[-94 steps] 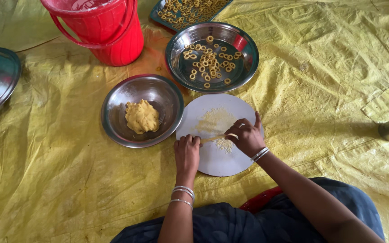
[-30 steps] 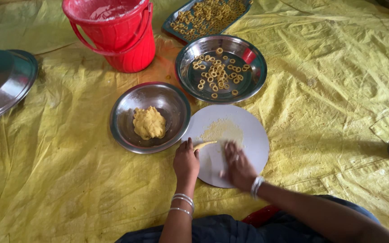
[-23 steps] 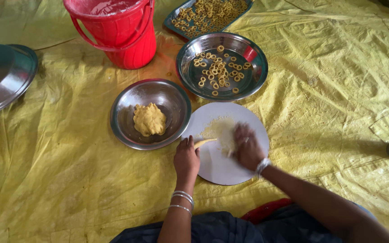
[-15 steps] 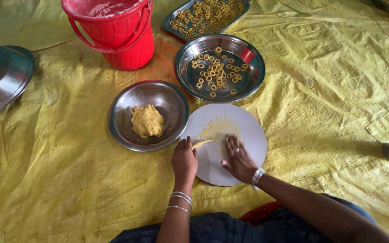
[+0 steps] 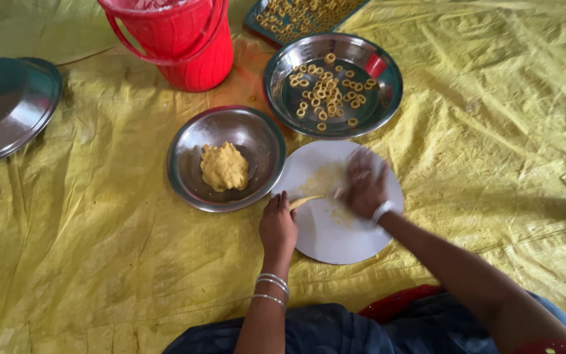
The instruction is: The person sits on a yellow tarp and shapes small pieces of yellow dough into rings by hand. They roll the dough into thin strips, form them into circles, and place the finished rings into a metal bowl. The process is repeated continuously throughout the clip.
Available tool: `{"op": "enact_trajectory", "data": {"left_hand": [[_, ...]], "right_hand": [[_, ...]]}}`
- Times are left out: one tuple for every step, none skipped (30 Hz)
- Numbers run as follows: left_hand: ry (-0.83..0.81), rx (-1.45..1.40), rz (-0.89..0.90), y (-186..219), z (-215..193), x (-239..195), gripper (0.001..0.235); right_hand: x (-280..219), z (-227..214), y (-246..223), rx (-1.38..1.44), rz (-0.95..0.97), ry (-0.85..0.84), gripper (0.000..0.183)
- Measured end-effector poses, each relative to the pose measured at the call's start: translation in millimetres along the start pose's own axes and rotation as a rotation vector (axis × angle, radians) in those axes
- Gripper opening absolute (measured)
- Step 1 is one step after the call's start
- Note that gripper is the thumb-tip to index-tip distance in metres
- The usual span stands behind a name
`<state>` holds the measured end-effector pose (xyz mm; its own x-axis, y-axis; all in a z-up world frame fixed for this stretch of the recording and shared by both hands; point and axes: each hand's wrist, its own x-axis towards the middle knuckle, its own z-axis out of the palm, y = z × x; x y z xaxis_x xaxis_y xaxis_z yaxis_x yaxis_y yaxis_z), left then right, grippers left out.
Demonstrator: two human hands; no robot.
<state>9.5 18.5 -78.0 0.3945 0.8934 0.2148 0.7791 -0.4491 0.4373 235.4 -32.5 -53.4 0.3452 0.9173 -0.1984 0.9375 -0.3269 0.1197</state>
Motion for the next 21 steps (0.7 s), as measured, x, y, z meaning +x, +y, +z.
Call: {"op": "enact_trajectory", "data": {"left_hand": [[-0.018,-0.003,-0.014,0,0,-3,0.053],[-0.029,-0.011,-0.022,0,-1,-1,0.053],[-0.039,-0.020,-0.030,-1,-3,1,0.052],[-0.064,-0.022,-0.051,1,-3,4,0.052],[-0.089,-0.025,-0.072,1,-3,7,0.052],[-0.119,-0.028,-0.097,2,-3,5,0.051],[-0.082,-0.026,-0.073,2,-2,5,0.050],[-0.046,-0.020,-0.049,1,-2,3,0.048],[-0.010,-0.013,-0.026,1,-1,0,0.046],[-0.024,-0.016,-0.033,-1,-2,1,0.046],[-0.038,-0.018,-0.040,-2,-4,1,0.046],[-0.050,-0.022,-0.044,-1,-4,3,0.046],[-0.035,-0.019,-0.030,0,-4,6,0.047],[-0.026,-0.019,-0.021,0,-4,3,0.048],[-0.016,-0.018,-0.013,0,-4,1,0.049],[-0.033,-0.023,-0.029,0,-4,-2,0.049],[-0.050,-0.027,-0.044,0,-5,-3,0.049],[-0.061,-0.035,-0.055,2,-6,-1,0.050],[-0.065,-0.026,-0.050,3,-7,0,0.050],[-0.071,-0.017,-0.045,3,-9,2,0.051],[-0.076,-0.008,-0.040,4,-11,4,0.051]], "right_hand": [[13,-7,13,0.089,0.130,-0.013,0.092],[20,-9,19,0.120,0.122,0.113,0.096],[29,-11,20,0.151,0.113,0.239,0.099],[32,-12,23,0.178,0.107,0.367,0.103],[26,-6,17,0.007,0.027,0.262,0.100],[11,5,0,-0.165,-0.054,0.150,0.096],[-7,17,-14,-0.103,-0.168,0.139,0.101],[-29,30,-31,-0.036,-0.283,0.126,0.107],[-51,40,-43,0.023,-0.377,0.117,0.105],[-65,47,-53,0.084,-0.468,0.115,0.104],[-68,49,-58,0.033,-0.467,0.081,0.104],[-63,47,-52,-0.019,-0.464,0.049,0.104],[-57,44,-46,-0.070,-0.461,0.017,0.103],[-44,41,-34,-0.058,-0.355,0.126,0.100],[-19,35,-17,-0.046,-0.248,0.233,0.096],[5,29,0,-0.011,-0.113,0.227,0.094],[23,24,16,0.024,0.022,0.220,0.091],[39,19,33,0.086,0.034,0.355,0.094],[49,16,41,0.148,0.045,0.490,0.097],[50,16,43,0.066,0.016,0.420,0.095],[49,15,40,-0.015,-0.013,0.350,0.093]]}}
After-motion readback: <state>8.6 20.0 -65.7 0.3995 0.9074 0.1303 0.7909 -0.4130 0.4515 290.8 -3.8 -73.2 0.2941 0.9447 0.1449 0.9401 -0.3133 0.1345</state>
